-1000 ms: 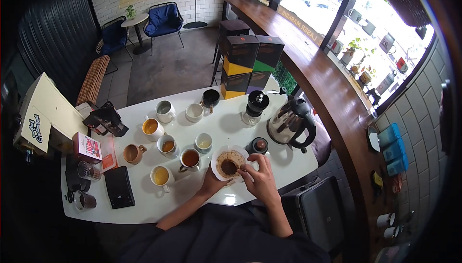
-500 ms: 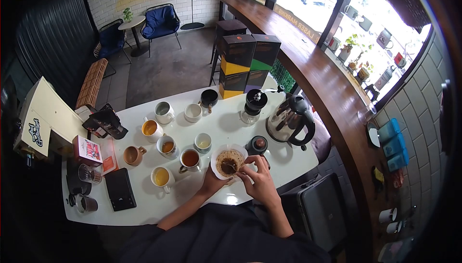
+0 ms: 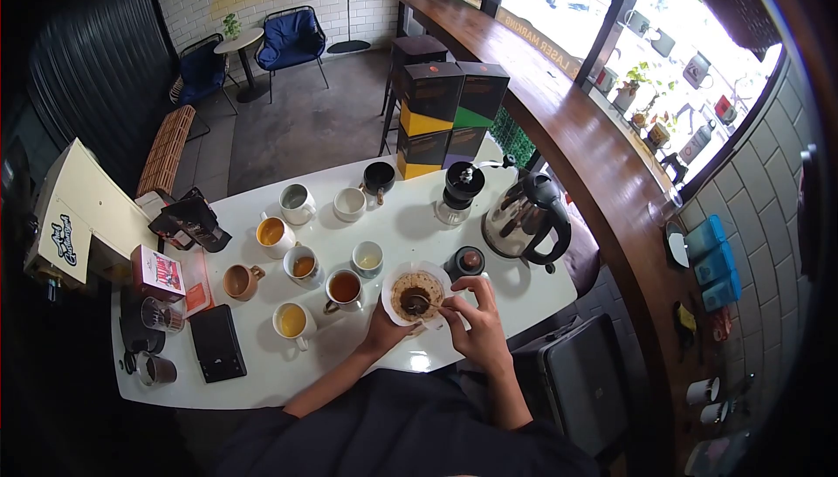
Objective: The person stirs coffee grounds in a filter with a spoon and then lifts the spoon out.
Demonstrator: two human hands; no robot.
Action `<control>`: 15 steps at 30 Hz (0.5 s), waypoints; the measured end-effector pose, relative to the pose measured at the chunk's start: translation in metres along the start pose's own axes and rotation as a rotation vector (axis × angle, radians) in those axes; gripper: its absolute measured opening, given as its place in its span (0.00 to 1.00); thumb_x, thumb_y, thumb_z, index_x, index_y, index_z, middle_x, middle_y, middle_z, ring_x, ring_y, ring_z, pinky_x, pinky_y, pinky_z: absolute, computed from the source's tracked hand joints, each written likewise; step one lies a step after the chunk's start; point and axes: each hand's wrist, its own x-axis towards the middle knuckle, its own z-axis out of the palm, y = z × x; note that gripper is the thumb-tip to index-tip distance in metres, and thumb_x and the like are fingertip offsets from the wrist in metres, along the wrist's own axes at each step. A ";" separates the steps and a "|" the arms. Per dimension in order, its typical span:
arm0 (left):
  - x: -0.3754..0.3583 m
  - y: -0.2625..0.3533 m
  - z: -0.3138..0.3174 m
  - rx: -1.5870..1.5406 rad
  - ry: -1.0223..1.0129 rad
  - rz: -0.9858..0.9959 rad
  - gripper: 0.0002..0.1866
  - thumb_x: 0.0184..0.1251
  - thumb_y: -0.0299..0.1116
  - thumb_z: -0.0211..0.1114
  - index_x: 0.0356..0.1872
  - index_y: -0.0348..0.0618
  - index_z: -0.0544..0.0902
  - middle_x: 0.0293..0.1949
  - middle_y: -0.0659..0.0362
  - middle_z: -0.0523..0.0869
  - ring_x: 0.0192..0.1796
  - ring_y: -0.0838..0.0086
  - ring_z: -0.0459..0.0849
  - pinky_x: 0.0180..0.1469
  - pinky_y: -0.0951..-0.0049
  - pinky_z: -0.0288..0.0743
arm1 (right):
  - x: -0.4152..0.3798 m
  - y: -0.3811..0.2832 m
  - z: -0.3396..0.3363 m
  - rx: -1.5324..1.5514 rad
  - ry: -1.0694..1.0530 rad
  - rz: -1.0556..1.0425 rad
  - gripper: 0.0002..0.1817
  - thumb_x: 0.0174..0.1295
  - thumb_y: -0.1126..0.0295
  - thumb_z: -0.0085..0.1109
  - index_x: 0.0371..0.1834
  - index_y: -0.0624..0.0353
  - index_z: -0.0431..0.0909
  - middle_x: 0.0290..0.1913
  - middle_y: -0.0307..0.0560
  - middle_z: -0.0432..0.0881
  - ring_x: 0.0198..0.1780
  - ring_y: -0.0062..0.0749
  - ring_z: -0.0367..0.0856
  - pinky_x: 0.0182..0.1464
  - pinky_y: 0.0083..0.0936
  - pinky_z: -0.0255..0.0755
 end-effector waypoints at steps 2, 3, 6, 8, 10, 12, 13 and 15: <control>0.000 0.003 0.000 -0.015 -0.006 -0.001 0.44 0.54 0.20 0.79 0.74 0.39 0.68 0.68 0.52 0.80 0.72 0.63 0.79 0.74 0.62 0.75 | 0.001 0.000 0.001 0.007 -0.015 0.001 0.06 0.59 0.77 0.72 0.38 0.60 0.86 0.53 0.49 0.78 0.58 0.50 0.77 0.62 0.42 0.73; 0.000 0.007 0.000 -0.005 -0.016 -0.005 0.44 0.55 0.19 0.79 0.75 0.39 0.68 0.68 0.52 0.80 0.72 0.63 0.79 0.74 0.62 0.75 | 0.001 0.001 0.002 0.013 -0.031 0.001 0.06 0.59 0.77 0.72 0.39 0.60 0.86 0.53 0.49 0.78 0.58 0.50 0.77 0.62 0.43 0.73; 0.001 0.009 0.000 0.021 -0.027 -0.007 0.45 0.55 0.19 0.78 0.76 0.39 0.67 0.69 0.52 0.79 0.72 0.63 0.79 0.75 0.62 0.74 | 0.002 0.003 0.005 0.005 -0.072 -0.002 0.07 0.59 0.77 0.72 0.39 0.60 0.86 0.53 0.50 0.78 0.59 0.51 0.77 0.63 0.43 0.73; 0.001 0.012 0.000 0.038 -0.027 -0.008 0.45 0.56 0.19 0.78 0.76 0.39 0.66 0.69 0.52 0.79 0.73 0.63 0.79 0.75 0.62 0.74 | 0.001 0.006 0.008 0.008 -0.077 0.013 0.07 0.59 0.76 0.72 0.40 0.60 0.86 0.54 0.50 0.78 0.59 0.51 0.77 0.63 0.44 0.73; 0.001 0.022 0.000 0.032 -0.045 -0.015 0.45 0.56 0.19 0.78 0.77 0.39 0.66 0.70 0.52 0.78 0.73 0.63 0.78 0.76 0.62 0.73 | 0.000 0.009 0.010 0.010 -0.081 0.030 0.07 0.60 0.76 0.72 0.40 0.60 0.85 0.54 0.50 0.78 0.59 0.51 0.77 0.63 0.44 0.72; 0.002 0.028 0.001 0.042 -0.053 -0.026 0.46 0.56 0.19 0.77 0.77 0.39 0.65 0.70 0.52 0.78 0.74 0.63 0.78 0.76 0.62 0.72 | 0.002 0.012 0.012 -0.022 -0.092 0.023 0.07 0.60 0.75 0.72 0.40 0.59 0.85 0.54 0.49 0.78 0.60 0.51 0.77 0.64 0.45 0.72; 0.002 0.029 0.001 0.051 -0.060 -0.037 0.46 0.56 0.19 0.77 0.77 0.39 0.65 0.70 0.52 0.78 0.74 0.63 0.77 0.77 0.62 0.72 | 0.003 0.014 0.012 -0.021 -0.091 0.023 0.07 0.60 0.75 0.72 0.40 0.59 0.85 0.54 0.49 0.78 0.60 0.51 0.77 0.64 0.45 0.72; 0.002 0.019 0.000 0.040 -0.062 -0.027 0.46 0.56 0.18 0.77 0.77 0.39 0.65 0.70 0.52 0.78 0.74 0.63 0.77 0.77 0.62 0.72 | 0.005 0.017 0.013 -0.034 -0.107 0.018 0.07 0.60 0.74 0.72 0.40 0.59 0.85 0.53 0.49 0.78 0.60 0.52 0.76 0.64 0.47 0.72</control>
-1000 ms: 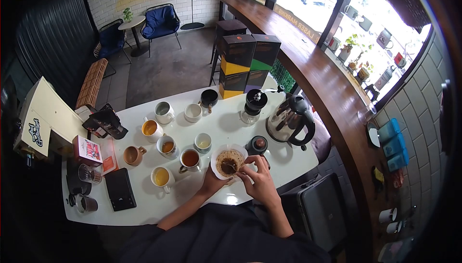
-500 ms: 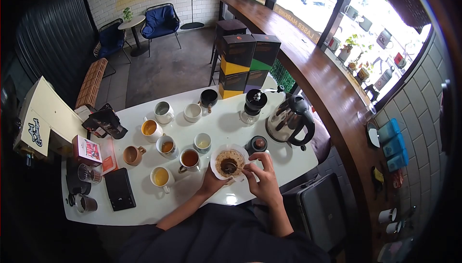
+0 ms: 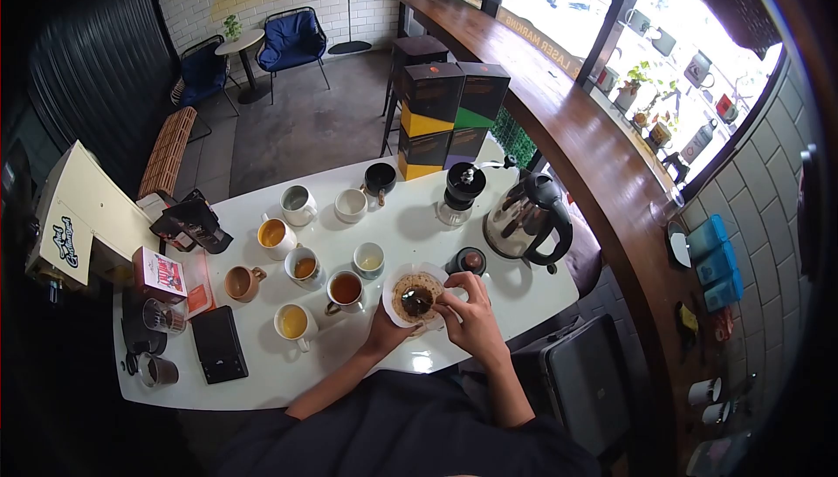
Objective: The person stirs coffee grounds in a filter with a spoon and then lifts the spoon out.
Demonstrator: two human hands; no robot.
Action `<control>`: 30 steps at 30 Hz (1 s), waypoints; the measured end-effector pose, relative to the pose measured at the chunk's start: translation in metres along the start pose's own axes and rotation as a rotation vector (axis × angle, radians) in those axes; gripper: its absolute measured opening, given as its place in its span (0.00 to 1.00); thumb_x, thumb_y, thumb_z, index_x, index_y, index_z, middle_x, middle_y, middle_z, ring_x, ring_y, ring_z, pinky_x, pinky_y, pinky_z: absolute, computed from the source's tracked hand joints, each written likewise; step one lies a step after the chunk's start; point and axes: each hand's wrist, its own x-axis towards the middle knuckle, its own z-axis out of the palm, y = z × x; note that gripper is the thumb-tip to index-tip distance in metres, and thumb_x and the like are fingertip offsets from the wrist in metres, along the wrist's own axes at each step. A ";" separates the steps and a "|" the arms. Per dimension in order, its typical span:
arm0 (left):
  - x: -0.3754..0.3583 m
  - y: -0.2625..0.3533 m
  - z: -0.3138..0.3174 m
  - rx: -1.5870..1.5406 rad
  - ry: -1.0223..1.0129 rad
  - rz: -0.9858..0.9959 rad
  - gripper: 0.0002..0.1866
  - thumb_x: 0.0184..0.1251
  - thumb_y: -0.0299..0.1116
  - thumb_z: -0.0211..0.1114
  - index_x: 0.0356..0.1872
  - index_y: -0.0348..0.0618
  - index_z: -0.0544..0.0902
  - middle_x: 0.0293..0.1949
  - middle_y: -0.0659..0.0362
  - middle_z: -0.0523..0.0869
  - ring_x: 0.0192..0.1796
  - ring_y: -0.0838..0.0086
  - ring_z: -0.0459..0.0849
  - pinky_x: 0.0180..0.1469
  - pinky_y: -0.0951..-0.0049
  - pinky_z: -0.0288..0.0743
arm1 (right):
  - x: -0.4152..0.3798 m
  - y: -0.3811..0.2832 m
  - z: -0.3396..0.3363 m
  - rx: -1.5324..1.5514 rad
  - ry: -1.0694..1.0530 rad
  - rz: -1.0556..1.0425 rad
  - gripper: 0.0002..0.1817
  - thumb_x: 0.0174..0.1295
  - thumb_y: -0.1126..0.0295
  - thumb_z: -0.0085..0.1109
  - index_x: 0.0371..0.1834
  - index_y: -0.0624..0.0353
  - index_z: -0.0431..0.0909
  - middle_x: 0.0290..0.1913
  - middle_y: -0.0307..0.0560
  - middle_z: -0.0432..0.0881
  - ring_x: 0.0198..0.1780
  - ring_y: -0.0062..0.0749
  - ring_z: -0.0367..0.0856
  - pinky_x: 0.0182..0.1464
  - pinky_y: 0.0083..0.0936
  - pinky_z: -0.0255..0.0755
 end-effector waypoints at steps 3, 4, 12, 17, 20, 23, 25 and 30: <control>-0.002 -0.006 0.000 -0.016 0.005 -0.002 0.46 0.56 0.18 0.77 0.77 0.39 0.65 0.71 0.52 0.78 0.74 0.63 0.77 0.77 0.62 0.72 | 0.005 0.000 -0.002 -0.002 0.014 -0.027 0.07 0.60 0.74 0.72 0.39 0.58 0.85 0.53 0.49 0.77 0.60 0.52 0.76 0.62 0.47 0.71; -0.002 -0.006 0.000 -0.022 0.013 -0.011 0.46 0.56 0.18 0.77 0.77 0.39 0.65 0.71 0.52 0.78 0.74 0.63 0.77 0.77 0.62 0.72 | 0.007 0.000 -0.003 -0.002 0.014 -0.023 0.07 0.60 0.74 0.72 0.39 0.58 0.85 0.53 0.49 0.77 0.60 0.52 0.76 0.62 0.47 0.71; -0.002 -0.007 -0.001 0.046 0.021 -0.028 0.45 0.56 0.19 0.77 0.76 0.39 0.66 0.71 0.51 0.78 0.74 0.62 0.78 0.77 0.62 0.73 | 0.008 -0.014 -0.010 -0.057 0.111 -0.114 0.07 0.58 0.75 0.72 0.38 0.56 0.85 0.53 0.49 0.77 0.57 0.53 0.75 0.60 0.47 0.70; -0.001 -0.008 -0.002 0.057 0.020 -0.004 0.44 0.55 0.19 0.76 0.76 0.39 0.67 0.71 0.51 0.78 0.74 0.61 0.77 0.77 0.61 0.72 | 0.007 -0.012 -0.008 -0.093 0.103 -0.117 0.06 0.59 0.74 0.72 0.38 0.56 0.85 0.53 0.49 0.78 0.57 0.53 0.75 0.60 0.47 0.70; -0.001 0.005 -0.001 0.028 -0.009 -0.025 0.44 0.55 0.19 0.76 0.76 0.40 0.67 0.71 0.51 0.78 0.74 0.61 0.77 0.77 0.61 0.71 | 0.004 -0.012 -0.003 -0.080 0.048 -0.101 0.06 0.59 0.73 0.72 0.39 0.56 0.85 0.53 0.49 0.78 0.57 0.52 0.75 0.61 0.48 0.69; -0.001 0.002 -0.001 -0.007 -0.001 -0.008 0.44 0.56 0.19 0.76 0.76 0.40 0.67 0.71 0.51 0.78 0.74 0.61 0.77 0.77 0.61 0.71 | 0.001 -0.015 0.000 -0.054 0.013 -0.086 0.06 0.60 0.73 0.72 0.39 0.56 0.86 0.53 0.49 0.77 0.58 0.51 0.76 0.61 0.48 0.70; -0.001 -0.002 0.000 0.007 0.009 0.030 0.44 0.56 0.19 0.76 0.76 0.40 0.67 0.71 0.52 0.78 0.73 0.61 0.78 0.76 0.61 0.72 | 0.000 -0.018 0.001 -0.027 0.006 -0.079 0.07 0.60 0.72 0.73 0.39 0.57 0.86 0.53 0.49 0.78 0.58 0.52 0.76 0.60 0.47 0.70; 0.000 -0.001 -0.001 0.013 -0.005 0.044 0.43 0.56 0.19 0.75 0.75 0.40 0.68 0.69 0.52 0.79 0.73 0.62 0.78 0.76 0.61 0.72 | 0.000 -0.024 -0.004 -0.003 0.005 -0.075 0.06 0.60 0.73 0.73 0.38 0.57 0.85 0.52 0.49 0.78 0.57 0.51 0.77 0.60 0.47 0.71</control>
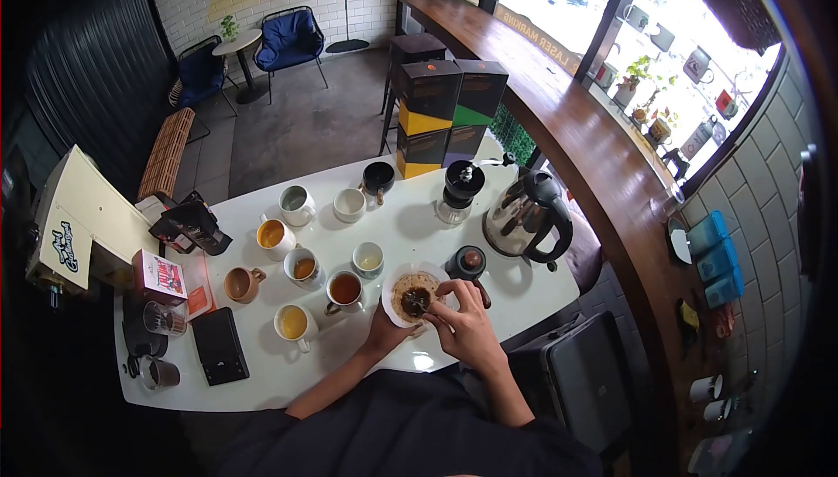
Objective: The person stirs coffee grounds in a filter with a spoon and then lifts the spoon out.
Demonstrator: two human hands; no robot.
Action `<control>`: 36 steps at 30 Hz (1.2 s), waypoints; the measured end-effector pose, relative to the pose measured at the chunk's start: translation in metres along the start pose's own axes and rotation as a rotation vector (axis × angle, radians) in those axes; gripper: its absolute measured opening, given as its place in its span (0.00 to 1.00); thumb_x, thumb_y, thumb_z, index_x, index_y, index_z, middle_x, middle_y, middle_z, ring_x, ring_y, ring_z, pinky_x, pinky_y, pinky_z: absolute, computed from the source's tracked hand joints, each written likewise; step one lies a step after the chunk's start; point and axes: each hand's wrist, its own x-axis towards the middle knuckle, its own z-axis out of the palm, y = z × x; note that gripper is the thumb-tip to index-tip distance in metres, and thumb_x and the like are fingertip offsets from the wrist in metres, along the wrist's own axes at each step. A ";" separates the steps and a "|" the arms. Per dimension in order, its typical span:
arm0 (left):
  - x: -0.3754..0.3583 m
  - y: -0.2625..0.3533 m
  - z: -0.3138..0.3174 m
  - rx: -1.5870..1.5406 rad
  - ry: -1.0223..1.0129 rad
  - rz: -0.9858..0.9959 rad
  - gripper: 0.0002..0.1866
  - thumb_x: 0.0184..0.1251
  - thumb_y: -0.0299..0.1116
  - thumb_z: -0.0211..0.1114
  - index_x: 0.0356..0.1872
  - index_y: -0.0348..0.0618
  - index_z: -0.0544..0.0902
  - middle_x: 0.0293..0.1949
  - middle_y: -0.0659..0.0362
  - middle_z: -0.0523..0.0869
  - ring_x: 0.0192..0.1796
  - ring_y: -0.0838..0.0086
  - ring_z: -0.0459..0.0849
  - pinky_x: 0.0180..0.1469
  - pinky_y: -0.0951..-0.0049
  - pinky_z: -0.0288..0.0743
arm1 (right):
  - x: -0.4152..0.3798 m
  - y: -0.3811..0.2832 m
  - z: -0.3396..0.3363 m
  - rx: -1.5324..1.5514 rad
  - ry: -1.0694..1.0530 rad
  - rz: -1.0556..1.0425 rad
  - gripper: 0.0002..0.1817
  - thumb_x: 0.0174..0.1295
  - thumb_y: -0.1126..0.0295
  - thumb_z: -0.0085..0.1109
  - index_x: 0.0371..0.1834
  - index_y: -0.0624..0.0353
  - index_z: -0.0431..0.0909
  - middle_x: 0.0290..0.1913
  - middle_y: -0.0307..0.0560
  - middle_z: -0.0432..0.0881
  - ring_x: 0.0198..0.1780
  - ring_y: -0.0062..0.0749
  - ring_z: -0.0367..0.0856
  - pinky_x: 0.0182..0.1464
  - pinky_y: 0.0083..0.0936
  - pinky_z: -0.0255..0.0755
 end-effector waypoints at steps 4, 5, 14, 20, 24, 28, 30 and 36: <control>0.001 0.003 0.001 -0.059 -0.005 0.019 0.41 0.57 0.18 0.75 0.74 0.40 0.69 0.68 0.53 0.80 0.72 0.63 0.78 0.76 0.61 0.72 | 0.000 -0.002 -0.006 0.025 0.025 -0.009 0.06 0.59 0.74 0.73 0.37 0.58 0.85 0.52 0.49 0.78 0.57 0.51 0.77 0.61 0.47 0.71; 0.001 -0.002 0.001 -0.059 -0.006 0.019 0.41 0.57 0.18 0.75 0.74 0.40 0.69 0.68 0.53 0.80 0.72 0.63 0.78 0.76 0.61 0.72 | 0.000 -0.002 -0.007 0.025 0.026 -0.009 0.06 0.59 0.74 0.73 0.37 0.58 0.85 0.52 0.49 0.78 0.57 0.51 0.77 0.61 0.47 0.71; 0.001 -0.009 0.001 -0.060 0.001 0.033 0.39 0.60 0.18 0.74 0.74 0.40 0.69 0.68 0.53 0.80 0.71 0.63 0.79 0.75 0.62 0.73 | 0.000 -0.001 -0.004 0.052 -0.015 0.006 0.06 0.58 0.76 0.72 0.38 0.57 0.85 0.52 0.49 0.78 0.57 0.50 0.77 0.60 0.46 0.70; 0.001 -0.012 0.001 -0.079 0.002 0.060 0.39 0.60 0.18 0.74 0.74 0.40 0.69 0.68 0.53 0.80 0.72 0.64 0.79 0.75 0.62 0.73 | 0.001 0.008 0.002 -0.010 -0.013 -0.003 0.07 0.59 0.74 0.73 0.40 0.56 0.87 0.53 0.48 0.78 0.57 0.50 0.77 0.61 0.45 0.70; -0.001 0.010 0.002 -0.049 0.005 0.011 0.40 0.59 0.18 0.73 0.75 0.39 0.69 0.68 0.53 0.80 0.72 0.64 0.79 0.75 0.63 0.73 | 0.002 0.014 0.006 -0.083 0.000 -0.034 0.06 0.59 0.72 0.73 0.39 0.55 0.87 0.53 0.47 0.78 0.58 0.49 0.77 0.61 0.46 0.69; 0.001 0.008 0.002 -0.075 -0.006 -0.010 0.41 0.58 0.17 0.73 0.75 0.39 0.68 0.69 0.53 0.79 0.72 0.64 0.79 0.75 0.62 0.73 | 0.004 0.015 0.005 -0.097 0.022 -0.044 0.06 0.59 0.71 0.73 0.39 0.54 0.87 0.52 0.47 0.78 0.58 0.48 0.77 0.61 0.46 0.69; 0.001 0.005 0.002 -0.092 0.003 0.000 0.41 0.58 0.17 0.73 0.75 0.39 0.68 0.69 0.53 0.79 0.72 0.64 0.79 0.75 0.62 0.73 | 0.004 0.014 0.004 -0.100 0.028 -0.050 0.07 0.59 0.72 0.73 0.39 0.54 0.86 0.52 0.47 0.78 0.58 0.49 0.77 0.61 0.46 0.69; 0.001 0.000 0.003 -0.091 0.022 0.031 0.42 0.57 0.17 0.74 0.76 0.39 0.68 0.70 0.53 0.79 0.73 0.64 0.79 0.76 0.62 0.73 | 0.003 0.010 -0.001 -0.087 0.099 -0.065 0.08 0.57 0.73 0.74 0.39 0.55 0.86 0.53 0.49 0.78 0.57 0.51 0.77 0.60 0.46 0.69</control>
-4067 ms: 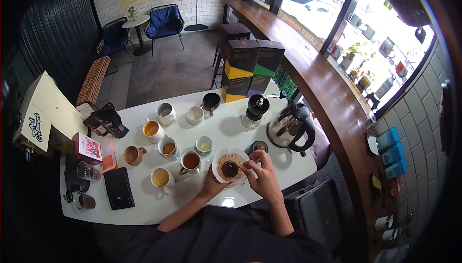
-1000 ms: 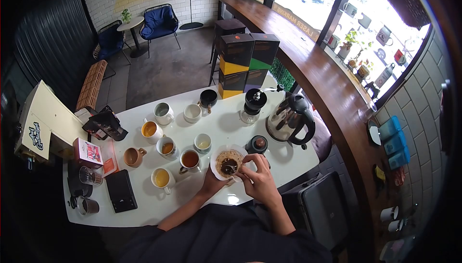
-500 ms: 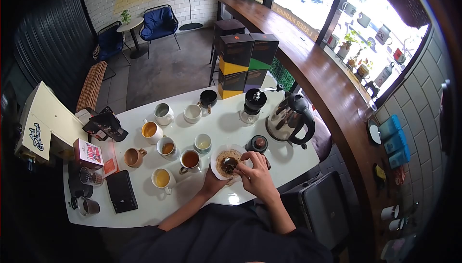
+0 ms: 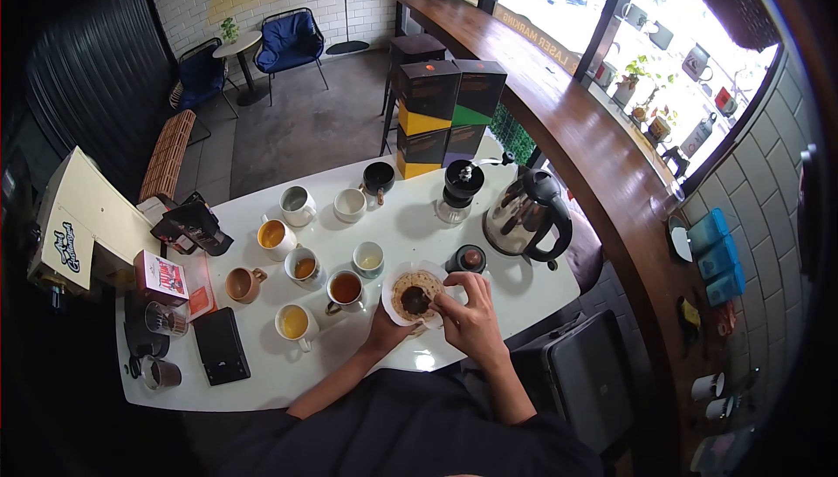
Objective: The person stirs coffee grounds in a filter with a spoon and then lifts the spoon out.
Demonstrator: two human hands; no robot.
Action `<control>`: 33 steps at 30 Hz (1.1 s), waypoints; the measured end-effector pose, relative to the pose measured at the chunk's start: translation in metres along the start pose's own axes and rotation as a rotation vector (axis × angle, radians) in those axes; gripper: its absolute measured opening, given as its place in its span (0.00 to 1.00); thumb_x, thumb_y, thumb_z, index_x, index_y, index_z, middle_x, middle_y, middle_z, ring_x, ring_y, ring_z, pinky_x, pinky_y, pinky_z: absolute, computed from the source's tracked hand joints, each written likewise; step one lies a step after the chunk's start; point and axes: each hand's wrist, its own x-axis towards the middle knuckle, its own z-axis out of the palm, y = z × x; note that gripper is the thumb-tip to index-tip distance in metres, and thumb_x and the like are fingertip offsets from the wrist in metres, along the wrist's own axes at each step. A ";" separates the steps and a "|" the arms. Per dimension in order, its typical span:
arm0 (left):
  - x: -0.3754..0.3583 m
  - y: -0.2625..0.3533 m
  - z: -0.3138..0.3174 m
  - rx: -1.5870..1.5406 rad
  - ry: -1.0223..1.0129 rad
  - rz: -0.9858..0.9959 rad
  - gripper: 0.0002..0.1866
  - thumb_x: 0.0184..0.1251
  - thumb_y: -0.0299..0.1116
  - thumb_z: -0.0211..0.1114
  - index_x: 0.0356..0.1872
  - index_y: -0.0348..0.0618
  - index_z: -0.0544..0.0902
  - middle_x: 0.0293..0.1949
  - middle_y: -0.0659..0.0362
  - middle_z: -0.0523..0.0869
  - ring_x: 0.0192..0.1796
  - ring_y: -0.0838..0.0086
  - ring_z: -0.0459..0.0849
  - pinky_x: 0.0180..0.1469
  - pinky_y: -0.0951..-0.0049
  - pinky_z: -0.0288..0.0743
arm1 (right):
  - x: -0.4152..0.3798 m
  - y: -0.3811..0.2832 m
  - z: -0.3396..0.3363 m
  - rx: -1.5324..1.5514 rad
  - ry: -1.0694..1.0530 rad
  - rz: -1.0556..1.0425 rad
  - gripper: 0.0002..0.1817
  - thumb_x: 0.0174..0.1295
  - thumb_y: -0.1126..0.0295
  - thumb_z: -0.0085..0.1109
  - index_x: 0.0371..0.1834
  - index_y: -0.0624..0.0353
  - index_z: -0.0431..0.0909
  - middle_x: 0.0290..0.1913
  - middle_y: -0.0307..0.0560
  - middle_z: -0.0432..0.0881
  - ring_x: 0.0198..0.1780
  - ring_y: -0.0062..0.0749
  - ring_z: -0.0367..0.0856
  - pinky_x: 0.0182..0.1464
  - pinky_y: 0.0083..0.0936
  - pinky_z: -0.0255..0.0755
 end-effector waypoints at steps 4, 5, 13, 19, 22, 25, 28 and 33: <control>-0.001 0.003 0.000 0.010 0.004 -0.033 0.43 0.56 0.17 0.74 0.75 0.39 0.68 0.70 0.53 0.79 0.73 0.63 0.78 0.77 0.62 0.72 | -0.001 0.002 0.002 -0.012 0.000 -0.002 0.08 0.57 0.73 0.74 0.39 0.55 0.86 0.53 0.49 0.78 0.57 0.51 0.76 0.60 0.46 0.69; -0.001 0.004 0.000 0.011 0.004 -0.032 0.43 0.56 0.17 0.74 0.75 0.39 0.68 0.70 0.53 0.79 0.73 0.63 0.78 0.77 0.62 0.72 | -0.001 0.002 0.002 -0.011 0.002 -0.003 0.08 0.57 0.73 0.74 0.39 0.55 0.86 0.53 0.49 0.78 0.57 0.51 0.76 0.60 0.46 0.69; -0.003 0.001 -0.002 0.056 -0.009 -0.053 0.42 0.56 0.19 0.74 0.75 0.40 0.69 0.70 0.53 0.79 0.73 0.63 0.78 0.76 0.62 0.72 | -0.008 -0.004 0.004 0.079 -0.095 0.064 0.07 0.60 0.73 0.73 0.41 0.57 0.86 0.52 0.49 0.77 0.57 0.51 0.76 0.60 0.46 0.70; -0.001 -0.005 -0.001 0.017 -0.003 -0.028 0.40 0.56 0.18 0.73 0.74 0.40 0.70 0.68 0.54 0.81 0.72 0.64 0.79 0.76 0.62 0.72 | -0.008 -0.006 -0.001 0.108 -0.104 0.072 0.08 0.59 0.74 0.73 0.41 0.57 0.86 0.53 0.49 0.77 0.58 0.50 0.77 0.61 0.47 0.71; -0.003 -0.004 0.001 0.020 0.037 -0.022 0.40 0.56 0.17 0.72 0.74 0.40 0.71 0.67 0.54 0.81 0.72 0.64 0.79 0.75 0.61 0.72 | -0.007 -0.009 -0.007 0.143 -0.064 0.084 0.08 0.58 0.75 0.73 0.40 0.58 0.86 0.54 0.49 0.77 0.59 0.50 0.77 0.63 0.46 0.70; -0.002 -0.010 -0.001 0.058 0.010 -0.032 0.40 0.56 0.17 0.72 0.73 0.39 0.71 0.67 0.53 0.81 0.72 0.64 0.79 0.75 0.62 0.72 | -0.008 -0.011 -0.010 0.170 -0.035 0.110 0.08 0.57 0.76 0.72 0.40 0.58 0.86 0.54 0.49 0.77 0.60 0.50 0.77 0.65 0.47 0.70; -0.003 -0.011 -0.002 0.060 0.000 -0.013 0.40 0.56 0.17 0.72 0.73 0.39 0.71 0.68 0.53 0.81 0.72 0.63 0.79 0.75 0.62 0.72 | -0.007 -0.010 -0.010 0.166 -0.080 0.096 0.09 0.57 0.76 0.73 0.40 0.57 0.86 0.54 0.49 0.77 0.60 0.50 0.77 0.65 0.48 0.69; -0.003 -0.006 -0.002 0.070 0.003 -0.034 0.41 0.56 0.18 0.73 0.74 0.39 0.70 0.69 0.53 0.80 0.72 0.63 0.79 0.75 0.61 0.72 | -0.008 -0.006 -0.004 0.128 -0.099 0.102 0.08 0.57 0.76 0.72 0.40 0.57 0.86 0.55 0.49 0.77 0.60 0.50 0.76 0.63 0.49 0.69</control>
